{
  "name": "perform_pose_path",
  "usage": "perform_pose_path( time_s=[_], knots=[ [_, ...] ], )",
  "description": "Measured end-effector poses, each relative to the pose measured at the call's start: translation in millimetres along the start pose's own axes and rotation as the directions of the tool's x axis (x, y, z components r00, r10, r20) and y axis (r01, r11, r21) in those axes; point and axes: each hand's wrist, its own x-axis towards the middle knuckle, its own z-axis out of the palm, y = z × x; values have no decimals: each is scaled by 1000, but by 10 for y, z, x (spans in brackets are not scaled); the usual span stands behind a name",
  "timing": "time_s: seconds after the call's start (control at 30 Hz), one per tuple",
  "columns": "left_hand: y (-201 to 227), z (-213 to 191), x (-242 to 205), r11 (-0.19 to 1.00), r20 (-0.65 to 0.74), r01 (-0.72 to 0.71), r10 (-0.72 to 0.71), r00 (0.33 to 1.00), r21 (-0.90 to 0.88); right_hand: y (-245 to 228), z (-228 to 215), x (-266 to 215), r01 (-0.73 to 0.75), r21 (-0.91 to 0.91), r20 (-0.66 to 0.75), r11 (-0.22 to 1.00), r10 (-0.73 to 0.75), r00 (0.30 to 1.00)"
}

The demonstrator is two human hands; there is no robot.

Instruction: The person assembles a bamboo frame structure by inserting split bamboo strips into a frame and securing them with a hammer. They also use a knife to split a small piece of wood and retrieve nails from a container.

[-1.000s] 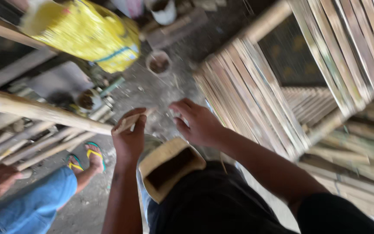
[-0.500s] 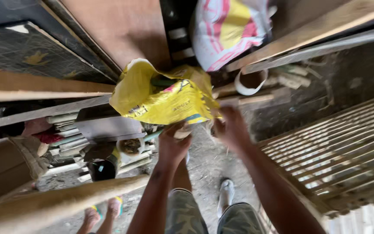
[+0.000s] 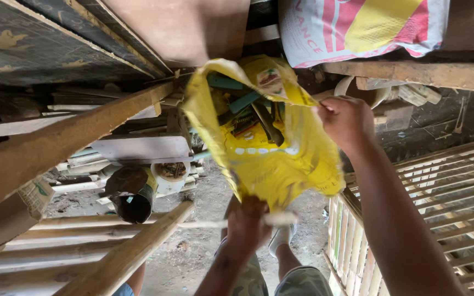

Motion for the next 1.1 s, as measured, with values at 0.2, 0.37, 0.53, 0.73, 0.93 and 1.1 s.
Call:
perform_pose_path(
  time_s=[0.2,0.37,0.53,0.73,0.93,1.1],
  knots=[
    [22,-320,-81,993,-126,-107,101,987,-43,-225,-205,-125,112,-15,-139,994,-113,984],
    [393,-649,-2,968,-218,-32,-24,976,-250,-830,337,-326,-84,480,288,873,-67,955],
    [559,-1037,-23,921,-171,-38,-31,985,-387,-407,2357,-35,155,115,497,981,-191,846],
    [443,-1069,77,925,-355,-143,9,935,-353,844,3969,-252,-279,-197,580,940,341,740],
    [255,-656,-196,868,-226,23,-155,962,-496,1504,4237,-392,-712,-227,398,665,730,555],
    [101,-344,-280,898,-152,72,-152,977,-434,1736,4289,88,-894,-53,280,445,866,414]
  ],
)
